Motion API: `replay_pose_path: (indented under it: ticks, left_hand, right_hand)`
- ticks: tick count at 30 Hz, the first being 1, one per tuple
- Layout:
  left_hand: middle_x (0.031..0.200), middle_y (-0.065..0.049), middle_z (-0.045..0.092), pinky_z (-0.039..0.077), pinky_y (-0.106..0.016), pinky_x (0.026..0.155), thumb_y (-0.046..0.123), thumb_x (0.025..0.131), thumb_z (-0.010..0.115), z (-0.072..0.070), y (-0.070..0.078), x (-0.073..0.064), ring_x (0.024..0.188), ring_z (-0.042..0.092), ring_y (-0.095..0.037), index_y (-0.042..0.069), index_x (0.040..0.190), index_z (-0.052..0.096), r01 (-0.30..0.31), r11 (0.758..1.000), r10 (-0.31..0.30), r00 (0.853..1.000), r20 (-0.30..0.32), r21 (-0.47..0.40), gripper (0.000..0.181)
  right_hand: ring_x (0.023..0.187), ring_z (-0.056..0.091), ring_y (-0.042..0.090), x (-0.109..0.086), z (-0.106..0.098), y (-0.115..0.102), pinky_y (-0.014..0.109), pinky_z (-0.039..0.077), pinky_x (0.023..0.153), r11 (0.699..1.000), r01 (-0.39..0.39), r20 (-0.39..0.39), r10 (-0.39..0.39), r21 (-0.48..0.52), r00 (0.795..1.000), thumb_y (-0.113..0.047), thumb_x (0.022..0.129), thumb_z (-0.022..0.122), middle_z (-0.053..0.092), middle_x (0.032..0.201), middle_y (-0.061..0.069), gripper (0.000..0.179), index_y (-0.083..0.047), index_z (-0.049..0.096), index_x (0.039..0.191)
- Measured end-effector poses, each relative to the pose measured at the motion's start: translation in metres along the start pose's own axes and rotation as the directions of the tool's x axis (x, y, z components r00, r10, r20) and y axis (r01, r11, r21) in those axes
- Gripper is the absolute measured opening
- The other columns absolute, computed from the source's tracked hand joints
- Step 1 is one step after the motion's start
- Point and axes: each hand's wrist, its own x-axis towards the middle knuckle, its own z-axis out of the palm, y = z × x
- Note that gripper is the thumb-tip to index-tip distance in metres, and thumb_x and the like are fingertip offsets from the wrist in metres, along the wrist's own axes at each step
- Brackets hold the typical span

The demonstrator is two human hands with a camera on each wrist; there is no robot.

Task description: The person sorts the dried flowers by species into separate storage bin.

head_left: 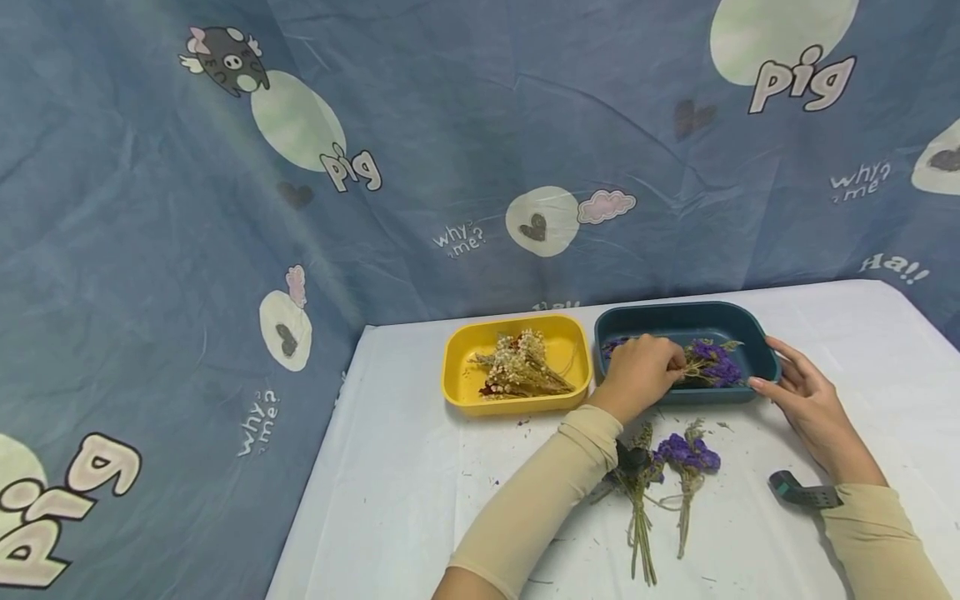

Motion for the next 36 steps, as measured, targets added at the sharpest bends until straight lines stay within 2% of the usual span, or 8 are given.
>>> replay_pose_path:
  ticks: [6,11,15,21,26,31,33,36]
  left_hand:
    - [0.099,0.021,0.076,0.05,-0.013,0.067,0.036,0.098,0.071,0.005,-0.002,-0.001,0.081,0.065,0.006,0.036,0.107,0.079,-0.002,1.0,0.003,0.999,0.041,-0.024,0.012]
    - [0.109,0.016,0.077,0.053,-0.011,0.074,0.03,0.101,0.068,0.006,-0.005,-0.003,0.09,0.068,0.003,0.031,0.114,0.079,-0.01,0.994,0.021,0.995,0.093,-0.11,0.017]
    - [0.116,0.014,0.076,0.054,-0.01,0.08,0.026,0.106,0.061,0.008,-0.006,-0.004,0.095,0.069,0.002,0.029,0.12,0.078,-0.025,0.989,0.045,0.99,0.134,-0.148,0.022]
    - [0.123,0.013,0.074,0.049,-0.01,0.072,0.023,0.11,0.051,0.009,-0.008,-0.005,0.084,0.064,0.004,0.027,0.128,0.073,-0.032,0.983,0.065,0.981,0.182,-0.18,0.029]
    - [0.125,0.011,0.073,0.045,-0.012,0.066,0.024,0.11,0.05,0.009,-0.011,-0.007,0.073,0.058,0.002,0.025,0.131,0.072,-0.045,0.98,0.074,0.987,0.144,-0.196,0.03]
    - [0.129,0.01,0.072,0.054,-0.012,0.082,0.026,0.108,0.057,0.007,-0.016,-0.012,0.096,0.069,0.0,0.024,0.131,0.071,-0.047,0.971,0.064,0.996,0.067,-0.236,0.028]
    - [0.129,0.01,0.071,0.054,-0.013,0.091,0.027,0.107,0.059,0.006,-0.019,-0.015,0.109,0.068,-0.001,0.023,0.131,0.071,-0.049,0.966,0.061,0.997,0.041,-0.253,0.028]
    - [0.127,0.009,0.071,0.054,-0.013,0.091,0.028,0.106,0.06,0.004,-0.023,-0.021,0.111,0.068,-0.002,0.022,0.131,0.071,-0.051,0.96,0.057,0.998,0.015,-0.277,0.028]
  right_hand:
    - [0.117,0.059,-0.012,0.0,0.001,0.0,0.004,0.052,0.09,1.0,-0.005,0.002,0.005,-0.005,1.0,0.002,0.099,0.064,0.045,0.148,-0.008,0.079,-0.023,0.027,0.165]
    - [0.118,0.058,-0.013,0.001,0.0,0.0,0.003,0.051,0.09,0.999,-0.017,0.001,0.017,-0.03,1.0,0.0,0.1,0.064,0.035,0.16,0.006,0.079,-0.024,0.026,0.165]
    - [0.117,0.057,-0.014,0.0,-0.001,0.001,0.002,0.05,0.09,0.998,-0.02,0.003,0.02,-0.058,1.0,-0.001,0.1,0.064,0.029,0.166,0.008,0.079,-0.025,0.025,0.165]
    - [0.116,0.056,-0.015,-0.001,-0.001,0.001,0.002,0.049,0.09,0.997,-0.014,0.004,0.014,-0.077,1.0,-0.002,0.1,0.064,0.028,0.168,0.007,0.079,-0.026,0.025,0.165]
    - [0.116,0.059,-0.014,0.0,-0.001,0.001,0.004,0.051,0.089,0.999,0.0,0.009,0.001,-0.04,1.0,0.0,0.1,0.063,0.042,0.154,0.0,0.079,-0.024,0.026,0.165]
    - [0.115,0.06,-0.012,0.0,0.0,0.001,0.005,0.052,0.09,1.0,0.012,0.013,-0.012,-0.021,1.0,0.002,0.099,0.063,0.048,0.138,-0.015,0.078,-0.022,0.027,0.165]
    - [0.116,0.06,-0.012,0.0,0.0,0.001,0.004,0.052,0.09,1.0,0.01,0.012,-0.01,-0.024,1.0,0.002,0.1,0.063,0.047,0.141,-0.013,0.079,-0.022,0.027,0.165]
    - [0.116,0.059,-0.013,-0.001,0.0,0.0,0.004,0.051,0.09,1.0,0.003,0.004,-0.003,-0.028,1.0,0.001,0.099,0.064,0.045,0.148,-0.005,0.079,-0.023,0.026,0.165]
